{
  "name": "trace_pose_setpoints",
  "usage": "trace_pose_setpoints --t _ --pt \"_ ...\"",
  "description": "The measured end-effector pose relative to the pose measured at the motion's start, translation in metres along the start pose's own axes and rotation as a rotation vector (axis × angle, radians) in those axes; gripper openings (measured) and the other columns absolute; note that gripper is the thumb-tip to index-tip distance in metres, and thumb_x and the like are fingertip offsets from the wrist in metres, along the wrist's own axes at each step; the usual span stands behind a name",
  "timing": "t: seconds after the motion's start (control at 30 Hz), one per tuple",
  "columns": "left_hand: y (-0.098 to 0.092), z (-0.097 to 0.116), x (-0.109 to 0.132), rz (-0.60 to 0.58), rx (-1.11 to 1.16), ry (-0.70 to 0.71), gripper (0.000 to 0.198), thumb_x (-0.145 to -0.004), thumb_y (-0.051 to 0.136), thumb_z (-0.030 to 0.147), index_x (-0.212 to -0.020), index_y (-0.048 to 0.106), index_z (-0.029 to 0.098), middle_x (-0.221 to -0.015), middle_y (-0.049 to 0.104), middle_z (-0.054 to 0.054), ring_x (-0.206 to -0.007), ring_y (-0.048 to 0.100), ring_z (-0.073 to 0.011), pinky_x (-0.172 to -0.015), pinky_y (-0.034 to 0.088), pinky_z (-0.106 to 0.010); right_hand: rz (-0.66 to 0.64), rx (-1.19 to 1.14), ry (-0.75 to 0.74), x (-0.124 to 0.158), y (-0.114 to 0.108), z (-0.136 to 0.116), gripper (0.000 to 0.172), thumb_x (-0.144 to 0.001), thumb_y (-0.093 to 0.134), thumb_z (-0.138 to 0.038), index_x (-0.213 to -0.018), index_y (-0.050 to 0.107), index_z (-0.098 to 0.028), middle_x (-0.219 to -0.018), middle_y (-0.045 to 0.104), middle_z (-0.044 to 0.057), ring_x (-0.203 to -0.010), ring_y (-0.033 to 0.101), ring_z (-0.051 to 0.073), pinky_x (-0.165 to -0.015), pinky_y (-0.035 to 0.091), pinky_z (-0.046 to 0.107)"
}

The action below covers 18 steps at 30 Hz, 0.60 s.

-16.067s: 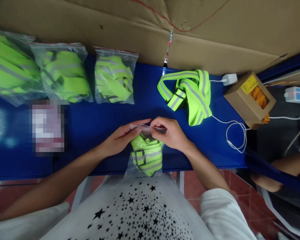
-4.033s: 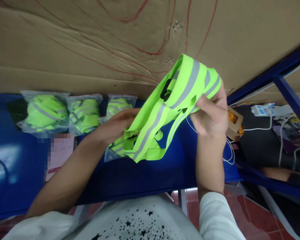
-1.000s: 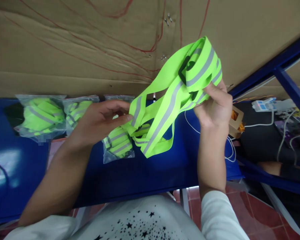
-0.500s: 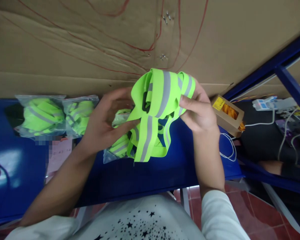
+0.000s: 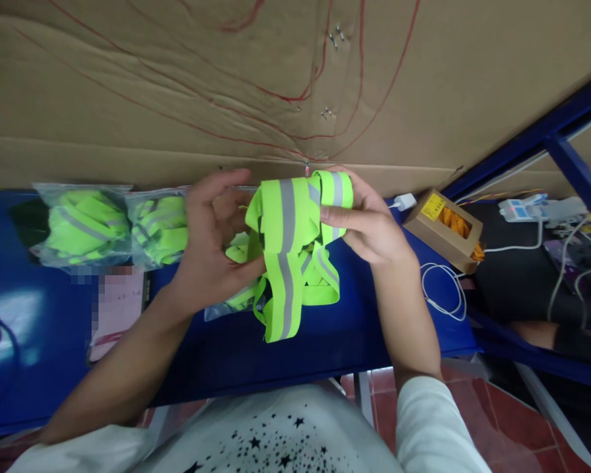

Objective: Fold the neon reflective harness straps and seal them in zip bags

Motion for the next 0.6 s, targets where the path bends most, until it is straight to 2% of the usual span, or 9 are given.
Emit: trace_pose_setpoints --t 0.07,0.1,0.2,0.27,0.37,0.43,0.5,0.57,0.6 --pt "-0.001 0.005 0.000 0.035 -0.155 0.050 0.078 -0.086 0.076 0.023 -0.150 0.036 0.044 -0.151 0.047 -0.004 -0.136 0.054 -0.0284 -0.104 0.056 -0.047 0.007 -0.008 0.027 -0.001 0.002 0.004 0.042 -0.063 0.089 -0.029 -0.100 0.070 -0.028 -0.091 0.074 -0.003 -0.083 0.073 0.021 -0.076 0.064 0.038" --pt "-0.002 0.006 0.000 0.030 -0.204 0.042 0.076 -0.089 0.073 0.025 -0.151 0.034 0.045 -0.153 0.046 -0.002 -0.140 0.050 -0.0289 -0.108 0.054 -0.049 0.015 -0.011 0.038 -0.002 0.003 0.006 0.042 -0.063 0.089 -0.028 -0.101 0.070 -0.028 -0.091 0.074 -0.003 -0.083 0.073 0.021 -0.077 0.064 0.038" --pt "-0.009 0.007 -0.003 0.032 -0.293 -0.004 0.077 -0.092 0.067 0.032 -0.156 0.027 0.045 -0.157 0.043 -0.001 -0.139 0.052 -0.0286 -0.104 0.058 -0.048 0.056 0.005 0.056 -0.001 0.005 0.011 0.041 -0.068 0.088 -0.029 -0.105 0.070 -0.029 -0.094 0.074 -0.002 -0.089 0.074 0.023 -0.083 0.064 0.040" --pt "-0.013 0.013 -0.005 0.020 -0.390 0.053 0.073 -0.091 0.068 0.031 -0.155 0.035 0.038 -0.159 0.042 -0.003 -0.138 0.053 -0.0301 -0.105 0.058 -0.048 0.063 0.049 0.066 0.001 0.009 0.011 0.041 -0.074 0.085 -0.033 -0.112 0.069 -0.031 -0.101 0.074 -0.002 -0.097 0.074 0.023 -0.090 0.063 0.041" --pt "-0.012 0.017 -0.007 -0.042 -0.465 0.134 0.055 -0.088 0.068 0.020 -0.141 0.057 0.029 -0.144 0.058 -0.006 -0.133 0.057 -0.0301 -0.112 0.052 -0.051 0.015 0.137 0.041 0.006 0.018 0.002 0.051 -0.077 0.086 -0.035 -0.124 0.065 -0.034 -0.118 0.072 0.000 -0.115 0.070 0.023 -0.104 0.059 0.040" --pt "-0.013 0.013 -0.008 -0.032 -0.393 0.089 0.047 -0.087 0.067 0.016 -0.132 0.063 0.028 -0.133 0.066 -0.006 -0.127 0.062 -0.0287 -0.111 0.053 -0.050 -0.055 0.197 0.004 0.009 0.023 -0.009 0.065 -0.067 0.093 -0.030 -0.126 0.066 -0.033 -0.127 0.070 0.001 -0.130 0.063 0.025 -0.113 0.053 0.041" --pt "-0.015 0.003 -0.008 0.008 -0.228 -0.016 0.040 -0.088 0.069 0.018 -0.127 0.065 0.027 -0.127 0.069 -0.007 -0.120 0.066 -0.0276 -0.103 0.058 -0.046 -0.141 0.280 -0.022 0.011 0.026 -0.019 0.074 -0.055 0.099 -0.022 -0.122 0.070 -0.032 -0.134 0.068 0.000 -0.139 0.056 0.028 -0.121 0.046 0.043" --pt "-0.014 -0.009 -0.007 0.002 0.000 -0.151 0.037 -0.088 0.073 0.024 -0.124 0.065 0.026 -0.123 0.071 -0.006 -0.113 0.070 -0.0256 -0.094 0.062 -0.041 -0.176 0.360 -0.038 0.012 0.024 -0.025 0.072 -0.051 0.100 -0.016 -0.116 0.074 -0.033 -0.134 0.069 -0.001 -0.138 0.057 0.029 -0.123 0.043 0.046" --pt "-0.012 -0.014 -0.007 -0.017 0.112 -0.213 0.039 -0.087 0.076 0.027 -0.124 0.064 0.026 -0.123 0.071 -0.006 -0.110 0.071 -0.0247 -0.090 0.063 -0.038 -0.166 0.381 -0.044 0.013 0.021 -0.026 0.066 -0.053 0.099 -0.016 -0.112 0.076 -0.033 -0.130 0.071 -0.002 -0.134 0.061 0.029 -0.121 0.045 0.048"
Point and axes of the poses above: each hand's wrist, its own x-axis away from the middle knuckle, its own y-axis out of the palm, z = x × y, the point moved 6 cm from there along -x, towards the middle knuckle
